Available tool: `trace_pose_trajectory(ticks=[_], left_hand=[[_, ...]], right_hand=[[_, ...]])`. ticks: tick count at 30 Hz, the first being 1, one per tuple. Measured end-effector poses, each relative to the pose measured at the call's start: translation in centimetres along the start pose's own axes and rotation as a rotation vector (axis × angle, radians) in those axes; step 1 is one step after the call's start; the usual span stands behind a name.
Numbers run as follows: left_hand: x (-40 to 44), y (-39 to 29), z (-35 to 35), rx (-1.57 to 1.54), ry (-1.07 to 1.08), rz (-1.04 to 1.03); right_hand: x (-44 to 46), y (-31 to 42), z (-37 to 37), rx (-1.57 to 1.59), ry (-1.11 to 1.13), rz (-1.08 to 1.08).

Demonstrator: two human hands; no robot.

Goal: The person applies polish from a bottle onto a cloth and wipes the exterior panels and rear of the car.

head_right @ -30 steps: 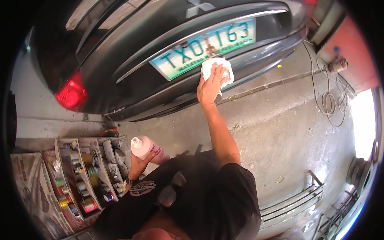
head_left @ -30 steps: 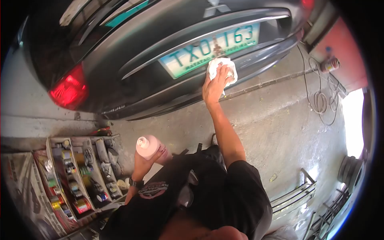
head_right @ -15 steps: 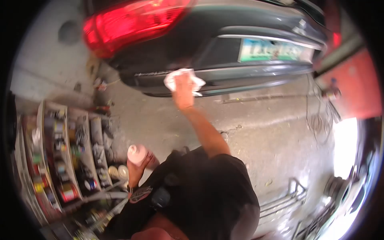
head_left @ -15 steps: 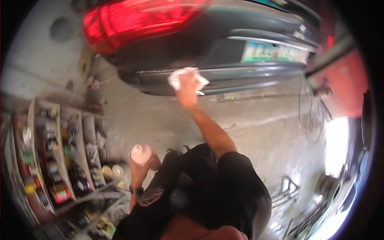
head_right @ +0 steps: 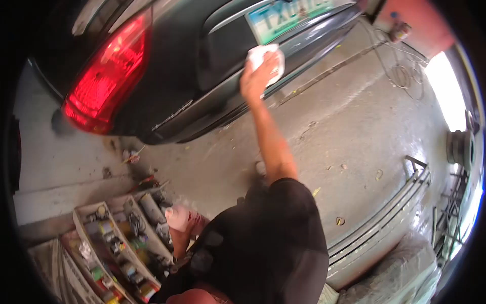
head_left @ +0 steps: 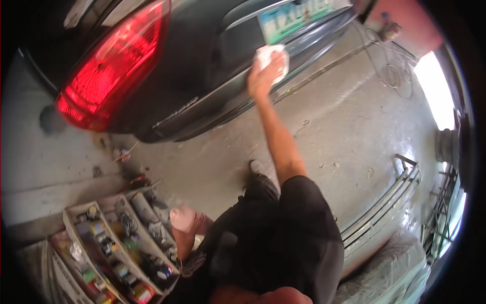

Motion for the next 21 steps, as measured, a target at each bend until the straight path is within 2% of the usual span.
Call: trace_pose_trajectory(ticks=[2, 3, 6, 10, 11, 15, 18, 21], left_hand=[[0.3, 0.8, 1.3, 0.019, -0.045, 0.092], [0.7, 1.6, 2.1, 0.069, -0.049, 0.040], [1.6, 2.4, 3.0, -0.011, -0.003, 0.192], [3.0, 2.8, 4.2, 0.050, 0.057, 0.131], [3.5, 3.0, 4.9, 0.043, 0.078, 0.122], [4.7, 2.1, 5.9, -0.023, 0.104, 0.068], [5.6, 4.2, 8.5, 0.039, 0.126, 0.008], [6.1, 6.4, 11.8, 0.045, 0.145, -0.012]], right_hand=[[3.4, -2.1, 1.8, 0.034, -0.067, -0.042], [4.2, -4.0, 2.0, 0.049, -0.150, -0.031], [6.4, -5.5, 3.7, 0.264, -0.202, -0.121], [6.0, -6.8, 3.7, 0.309, -0.265, -0.161], [5.3, -7.3, 3.9, 0.315, -0.293, -0.176], [-1.2, -9.1, 1.4, 0.412, -0.393, -0.563], [-6.2, -8.2, -0.9, 0.461, -0.412, -0.714], [-10.2, -7.1, -3.0, 0.505, -0.436, -0.740]])
Point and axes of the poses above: each hand's wrist, its own x-axis towards the middle knuckle, its own z-axis out of the back of the hand, y = z × x, the point moved 10 cm from there along x, towards the middle knuckle, and after that the axes turned 3 degrees about z, right-handed, at the moved point
